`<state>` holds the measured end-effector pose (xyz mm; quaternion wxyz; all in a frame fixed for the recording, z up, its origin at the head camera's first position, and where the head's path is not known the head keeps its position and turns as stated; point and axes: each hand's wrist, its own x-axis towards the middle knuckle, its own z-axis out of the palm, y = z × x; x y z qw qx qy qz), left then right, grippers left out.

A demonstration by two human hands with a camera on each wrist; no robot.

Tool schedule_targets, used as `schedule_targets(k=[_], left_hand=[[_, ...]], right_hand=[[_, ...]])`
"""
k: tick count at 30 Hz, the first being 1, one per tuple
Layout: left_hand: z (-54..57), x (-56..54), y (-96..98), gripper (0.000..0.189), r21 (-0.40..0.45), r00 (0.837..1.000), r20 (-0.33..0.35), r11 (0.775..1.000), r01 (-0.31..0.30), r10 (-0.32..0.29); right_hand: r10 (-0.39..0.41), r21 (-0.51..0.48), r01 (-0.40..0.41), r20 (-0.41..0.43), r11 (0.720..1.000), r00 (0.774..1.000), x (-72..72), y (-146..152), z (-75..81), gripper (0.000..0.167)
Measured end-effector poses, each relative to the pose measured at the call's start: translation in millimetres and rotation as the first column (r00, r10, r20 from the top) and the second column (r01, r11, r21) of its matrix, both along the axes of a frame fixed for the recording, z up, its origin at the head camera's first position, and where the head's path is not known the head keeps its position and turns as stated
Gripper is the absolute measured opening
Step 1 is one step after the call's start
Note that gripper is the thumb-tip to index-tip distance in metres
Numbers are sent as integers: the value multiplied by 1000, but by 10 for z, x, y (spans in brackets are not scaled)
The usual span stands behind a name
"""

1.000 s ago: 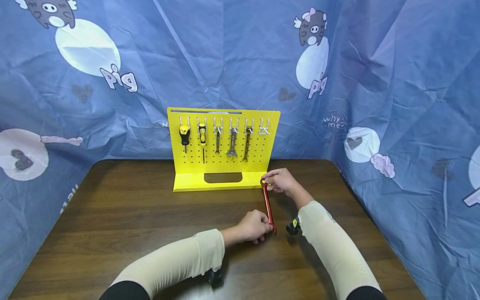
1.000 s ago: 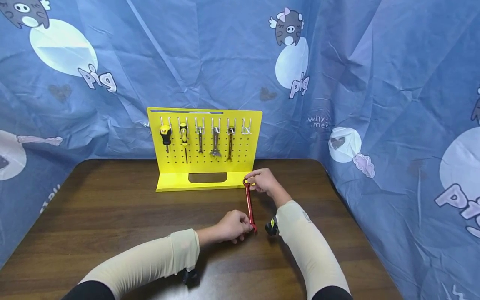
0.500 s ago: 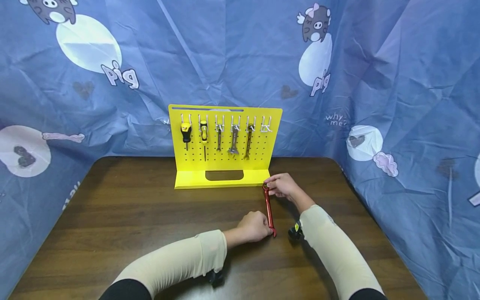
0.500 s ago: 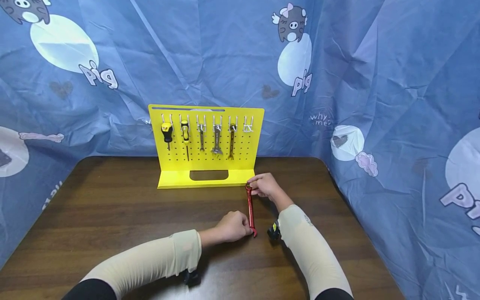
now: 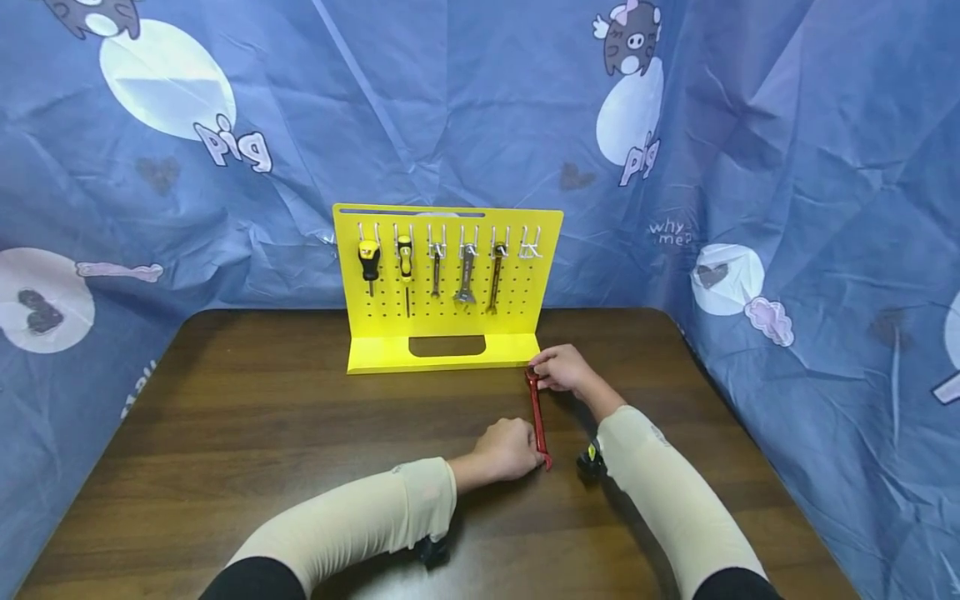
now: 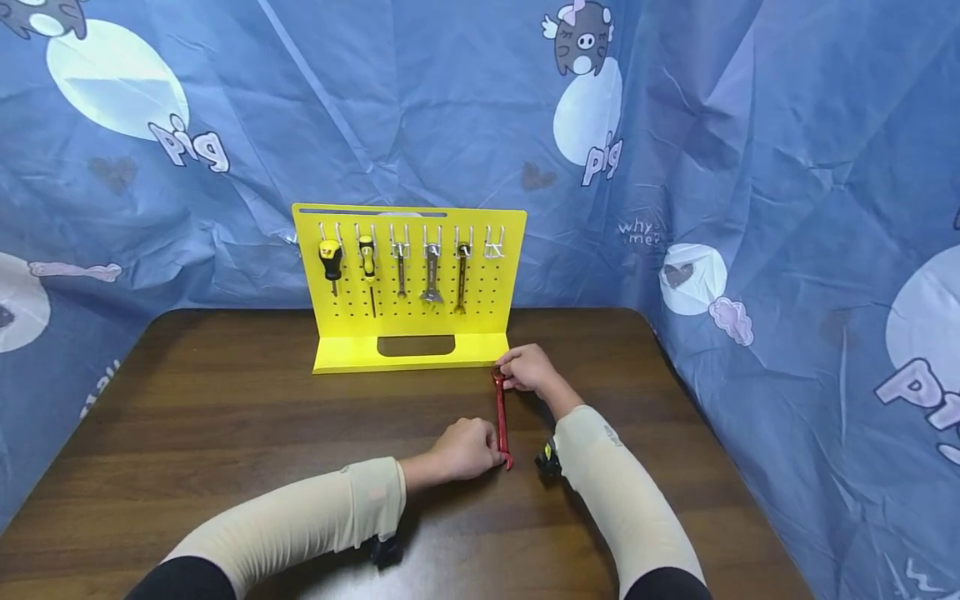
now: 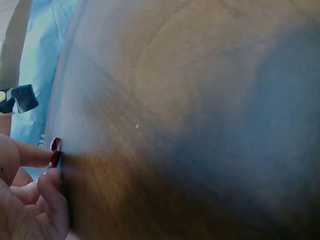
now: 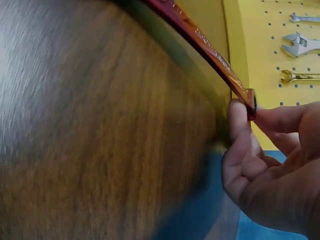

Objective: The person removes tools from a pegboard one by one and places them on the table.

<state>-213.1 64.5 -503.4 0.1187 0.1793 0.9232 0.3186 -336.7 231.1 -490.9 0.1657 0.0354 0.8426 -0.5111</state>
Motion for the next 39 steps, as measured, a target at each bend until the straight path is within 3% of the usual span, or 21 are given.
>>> schedule_targets(k=[5, 21, 25, 30, 32, 34, 39], left_hand=[[-8, 19, 16, 33, -38, 1000, -6, 999, -5, 5], [12, 32, 31, 33, -28, 1000, 19, 1000, 13, -13], [16, 12, 38, 33, -29, 1000, 16, 1000, 7, -7], [26, -24, 25, 34, -31, 1000, 21, 999, 19, -18], [17, -50, 6, 34, -12, 999, 36, 999, 38, -38], [6, -90, -24, 34, 39, 996, 72, 997, 59, -61], [-16, -270, -157, 23, 260, 978, 165, 962, 81, -127]], right_hand=[[59, 100, -55, -28, 993, 998, 18, -16, -64, 22], [96, 317, -41, -160, 947, 982, 43, -87, -141, 24], [153, 406, -67, -183, 911, 971, 28, -98, -103, 26], [243, 563, -93, -196, 821, 950, -10, -142, 32, 23], [256, 594, -74, -228, 801, 940, -40, -169, 101, 25], [254, 577, -55, -270, 815, 929, -81, -209, 181, 27], [186, 354, -44, -378, 934, 907, -225, -374, 376, 24]])
